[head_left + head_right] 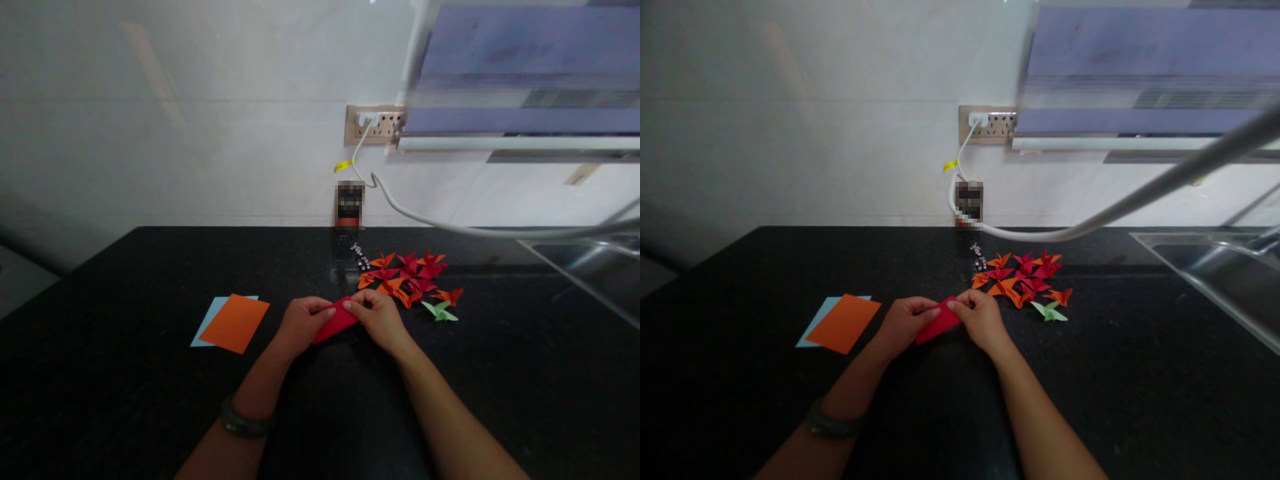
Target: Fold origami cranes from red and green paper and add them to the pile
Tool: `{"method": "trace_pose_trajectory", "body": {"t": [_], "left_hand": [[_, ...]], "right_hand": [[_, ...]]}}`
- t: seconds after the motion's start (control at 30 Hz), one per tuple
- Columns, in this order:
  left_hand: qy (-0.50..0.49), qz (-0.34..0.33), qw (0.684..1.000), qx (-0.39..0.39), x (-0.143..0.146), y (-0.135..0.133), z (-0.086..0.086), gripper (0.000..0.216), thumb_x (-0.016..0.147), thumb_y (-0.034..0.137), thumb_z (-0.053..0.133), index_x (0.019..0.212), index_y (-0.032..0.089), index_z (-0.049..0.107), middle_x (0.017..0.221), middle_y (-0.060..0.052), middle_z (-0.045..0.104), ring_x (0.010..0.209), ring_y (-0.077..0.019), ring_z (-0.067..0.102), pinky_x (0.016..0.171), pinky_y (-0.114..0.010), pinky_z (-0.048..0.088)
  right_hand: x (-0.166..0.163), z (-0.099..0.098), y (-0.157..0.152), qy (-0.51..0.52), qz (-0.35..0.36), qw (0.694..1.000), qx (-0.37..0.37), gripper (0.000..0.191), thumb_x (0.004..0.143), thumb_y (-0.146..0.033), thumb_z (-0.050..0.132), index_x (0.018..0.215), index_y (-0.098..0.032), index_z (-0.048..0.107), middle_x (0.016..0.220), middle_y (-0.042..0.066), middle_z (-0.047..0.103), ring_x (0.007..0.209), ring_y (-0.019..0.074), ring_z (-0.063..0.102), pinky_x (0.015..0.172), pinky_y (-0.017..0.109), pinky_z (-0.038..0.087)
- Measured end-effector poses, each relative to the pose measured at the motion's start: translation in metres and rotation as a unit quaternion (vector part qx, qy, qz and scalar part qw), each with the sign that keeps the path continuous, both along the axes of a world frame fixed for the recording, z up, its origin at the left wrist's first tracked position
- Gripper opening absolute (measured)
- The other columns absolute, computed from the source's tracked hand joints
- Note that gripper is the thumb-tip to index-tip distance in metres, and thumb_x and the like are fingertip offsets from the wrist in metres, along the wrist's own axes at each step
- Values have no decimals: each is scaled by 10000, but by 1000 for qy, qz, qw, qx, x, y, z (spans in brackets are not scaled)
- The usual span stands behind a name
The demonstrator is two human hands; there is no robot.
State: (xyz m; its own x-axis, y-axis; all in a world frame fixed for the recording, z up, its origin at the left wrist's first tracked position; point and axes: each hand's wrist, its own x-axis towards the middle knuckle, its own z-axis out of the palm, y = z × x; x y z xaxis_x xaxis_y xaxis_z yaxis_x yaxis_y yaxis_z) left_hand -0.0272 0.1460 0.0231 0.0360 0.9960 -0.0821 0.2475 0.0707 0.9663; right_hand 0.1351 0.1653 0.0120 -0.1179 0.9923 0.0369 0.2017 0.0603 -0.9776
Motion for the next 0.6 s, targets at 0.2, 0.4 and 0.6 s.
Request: {"method": "trace_pose_trajectory", "body": {"t": [0.2,0.4,0.6], "left_hand": [[-16,-42,999,-14,3,-3,2,184,680,264,594,798,166,696,730,-43,695,614,-159,591,559,-246,422],[-5,-77,997,-3,4,-4,2,216,700,272,571,838,161,695,758,-44,695,648,-167,596,583,-251,423],[38,-66,997,-6,4,-2,-2,244,723,302,533,819,139,686,680,-25,672,558,-135,551,533,-235,388]], "right_hand": [[-1,1,0,-6,-2,1000,0,242,662,-387,633,613,-162,558,521,-29,523,470,95,433,462,218,344],[-1,2,-1,-6,-9,1000,1,255,650,-384,645,589,-168,523,511,-34,500,468,93,419,456,217,330],[-3,2,0,-2,-12,1000,11,266,641,-394,647,605,-155,537,514,-29,498,468,87,411,451,214,321]]}}
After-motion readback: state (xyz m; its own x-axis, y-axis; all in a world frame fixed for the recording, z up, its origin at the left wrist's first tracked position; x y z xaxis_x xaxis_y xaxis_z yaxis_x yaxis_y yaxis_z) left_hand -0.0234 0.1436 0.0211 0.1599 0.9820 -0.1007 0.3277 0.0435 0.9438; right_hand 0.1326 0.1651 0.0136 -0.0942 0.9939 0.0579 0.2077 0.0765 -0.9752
